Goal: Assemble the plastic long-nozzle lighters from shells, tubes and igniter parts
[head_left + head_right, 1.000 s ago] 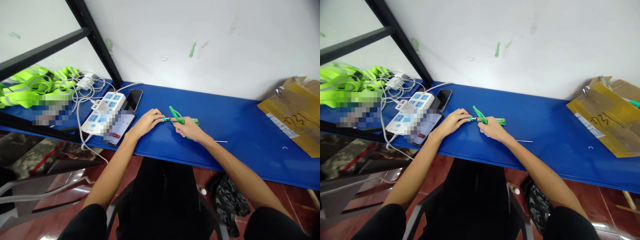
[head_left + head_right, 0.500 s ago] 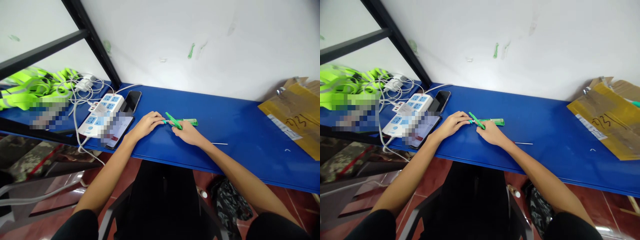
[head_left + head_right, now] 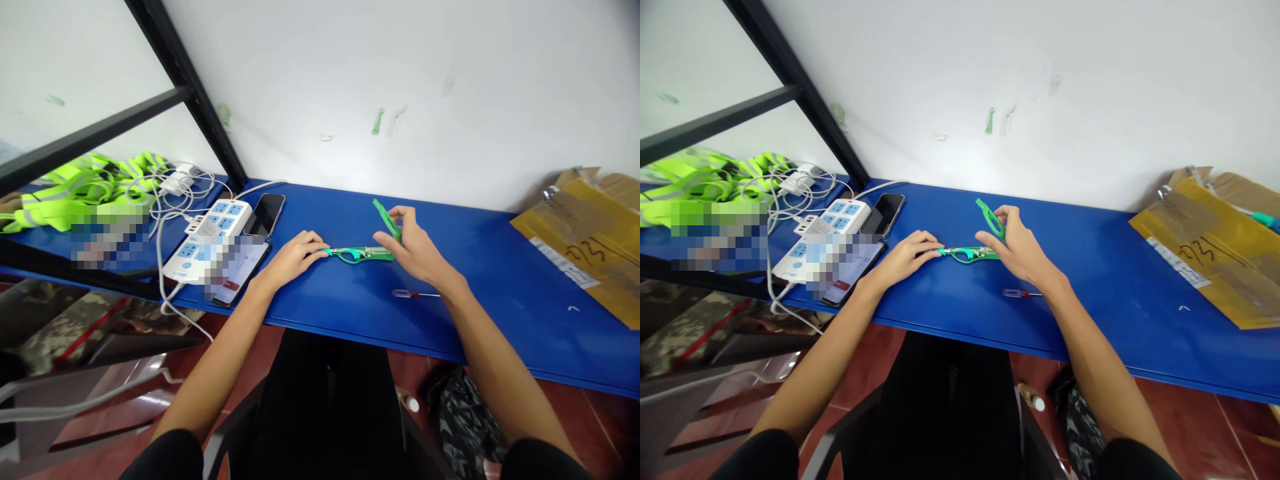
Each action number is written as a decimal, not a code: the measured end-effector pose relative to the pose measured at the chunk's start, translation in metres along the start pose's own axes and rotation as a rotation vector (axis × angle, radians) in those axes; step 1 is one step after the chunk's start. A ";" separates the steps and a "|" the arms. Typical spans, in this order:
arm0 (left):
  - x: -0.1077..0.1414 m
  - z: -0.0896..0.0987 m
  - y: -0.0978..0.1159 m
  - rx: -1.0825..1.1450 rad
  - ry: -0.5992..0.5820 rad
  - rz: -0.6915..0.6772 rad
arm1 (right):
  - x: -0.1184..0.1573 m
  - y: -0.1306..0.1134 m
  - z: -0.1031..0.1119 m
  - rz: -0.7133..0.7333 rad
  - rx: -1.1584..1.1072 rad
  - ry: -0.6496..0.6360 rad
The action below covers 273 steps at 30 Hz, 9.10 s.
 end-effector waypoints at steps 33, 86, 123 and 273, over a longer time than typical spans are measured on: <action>0.000 0.002 0.001 0.046 -0.019 -0.009 | 0.000 -0.021 -0.079 0.552 0.323 -0.280; -0.068 0.043 -0.005 -0.150 -0.420 0.340 | 0.010 0.002 -0.026 0.282 0.287 -0.268; -0.064 0.021 0.013 0.153 -0.571 0.138 | 0.001 0.005 -0.043 0.298 0.142 -0.363; -0.081 0.024 0.043 1.209 0.501 -0.055 | 0.001 -0.015 -0.064 0.069 -0.700 -0.169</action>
Point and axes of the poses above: each hand's wrist, its own x-axis away from the middle knuckle, its own z-axis out of the back of the hand, y = z × x, the point moved 7 cm from there along -x, towards the middle knuckle, and after that the axes turned 8 degrees about -y, right-handed, at the moved point
